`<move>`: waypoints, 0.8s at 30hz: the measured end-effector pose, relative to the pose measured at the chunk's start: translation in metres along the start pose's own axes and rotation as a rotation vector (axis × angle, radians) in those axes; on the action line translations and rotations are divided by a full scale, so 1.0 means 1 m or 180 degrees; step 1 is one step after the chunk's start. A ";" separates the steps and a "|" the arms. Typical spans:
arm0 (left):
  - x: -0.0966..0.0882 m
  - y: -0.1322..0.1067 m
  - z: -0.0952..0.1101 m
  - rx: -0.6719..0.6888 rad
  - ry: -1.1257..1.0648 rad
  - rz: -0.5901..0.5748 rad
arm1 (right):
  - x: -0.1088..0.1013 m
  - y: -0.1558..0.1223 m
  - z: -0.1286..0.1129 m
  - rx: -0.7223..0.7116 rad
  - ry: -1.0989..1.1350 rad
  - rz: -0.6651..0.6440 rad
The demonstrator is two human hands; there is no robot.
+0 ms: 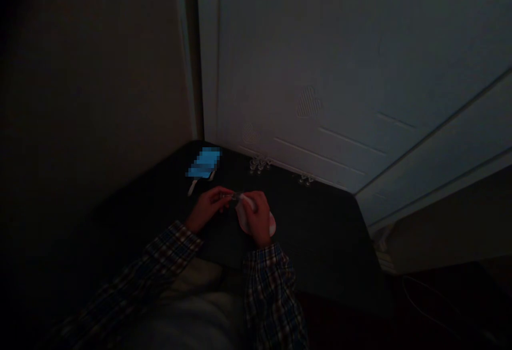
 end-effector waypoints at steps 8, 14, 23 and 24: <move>0.000 0.002 -0.003 -0.0155 -0.0215 -0.0072 | 0.000 -0.001 -0.003 -0.0070 -0.0149 -0.0026; 0.007 0.000 -0.005 -0.0093 -0.0201 -0.0203 | -0.002 -0.001 -0.005 -0.0097 -0.0122 0.0067; 0.006 -0.002 0.000 0.0130 0.0241 -0.0139 | -0.006 0.002 0.000 0.0034 -0.0116 0.0265; 0.005 -0.003 0.000 0.0117 0.0305 -0.0120 | -0.006 0.002 0.000 0.0039 -0.0108 0.0258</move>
Point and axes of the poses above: each hand's wrist, its own y-axis towards the middle knuckle, its own x-axis out of the palm, z = x × y, the point moved 7 cm from there along y, towards the middle knuckle, and after that the axes turned 7 degrees about z, right-handed, at the moved point
